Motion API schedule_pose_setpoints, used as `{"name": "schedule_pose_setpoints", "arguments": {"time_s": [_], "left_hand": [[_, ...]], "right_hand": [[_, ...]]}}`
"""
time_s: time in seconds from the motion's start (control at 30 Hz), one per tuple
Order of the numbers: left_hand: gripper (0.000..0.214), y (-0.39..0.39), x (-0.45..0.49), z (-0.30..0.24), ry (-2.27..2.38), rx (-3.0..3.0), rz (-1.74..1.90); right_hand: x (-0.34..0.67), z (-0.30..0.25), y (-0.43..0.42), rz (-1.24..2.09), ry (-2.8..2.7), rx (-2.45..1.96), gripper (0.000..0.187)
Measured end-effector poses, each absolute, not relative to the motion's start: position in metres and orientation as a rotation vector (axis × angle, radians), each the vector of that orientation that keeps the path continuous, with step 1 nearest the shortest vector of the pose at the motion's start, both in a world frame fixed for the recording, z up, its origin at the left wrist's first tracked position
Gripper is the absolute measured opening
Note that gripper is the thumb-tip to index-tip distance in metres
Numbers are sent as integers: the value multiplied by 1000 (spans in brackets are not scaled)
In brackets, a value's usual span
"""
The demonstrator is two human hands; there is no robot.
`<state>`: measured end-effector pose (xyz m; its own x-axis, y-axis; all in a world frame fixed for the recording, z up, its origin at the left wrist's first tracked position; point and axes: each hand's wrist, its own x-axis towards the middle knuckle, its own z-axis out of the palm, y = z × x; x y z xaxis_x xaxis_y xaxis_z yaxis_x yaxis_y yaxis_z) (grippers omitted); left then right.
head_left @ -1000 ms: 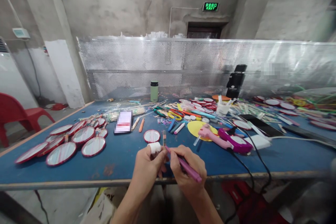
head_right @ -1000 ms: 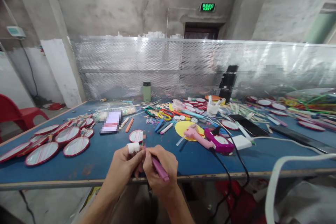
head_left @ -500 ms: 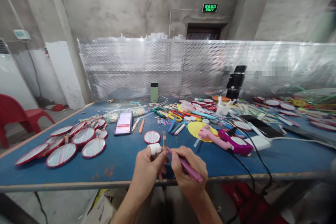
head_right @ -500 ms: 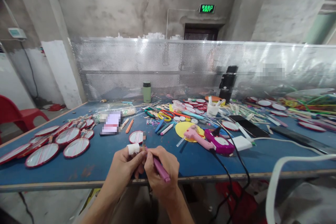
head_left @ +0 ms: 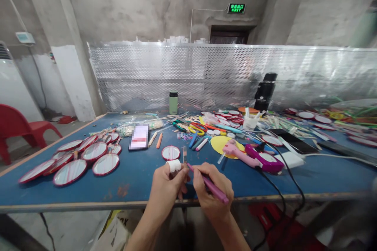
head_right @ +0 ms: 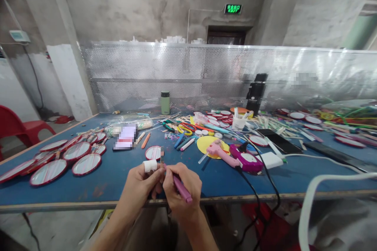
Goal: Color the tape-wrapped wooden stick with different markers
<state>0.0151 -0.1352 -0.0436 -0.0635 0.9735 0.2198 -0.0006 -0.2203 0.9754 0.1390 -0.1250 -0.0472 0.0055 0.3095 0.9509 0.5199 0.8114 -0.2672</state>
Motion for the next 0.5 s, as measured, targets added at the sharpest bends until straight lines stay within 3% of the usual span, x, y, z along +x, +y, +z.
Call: {"name": "schedule_pose_setpoints", "arguments": {"time_s": [0.5], "left_hand": [[26, -137, 15, -44, 1133, 1337, 1419]], "right_hand": [[140, -48, -126, -193, -1590, -668, 10]]}}
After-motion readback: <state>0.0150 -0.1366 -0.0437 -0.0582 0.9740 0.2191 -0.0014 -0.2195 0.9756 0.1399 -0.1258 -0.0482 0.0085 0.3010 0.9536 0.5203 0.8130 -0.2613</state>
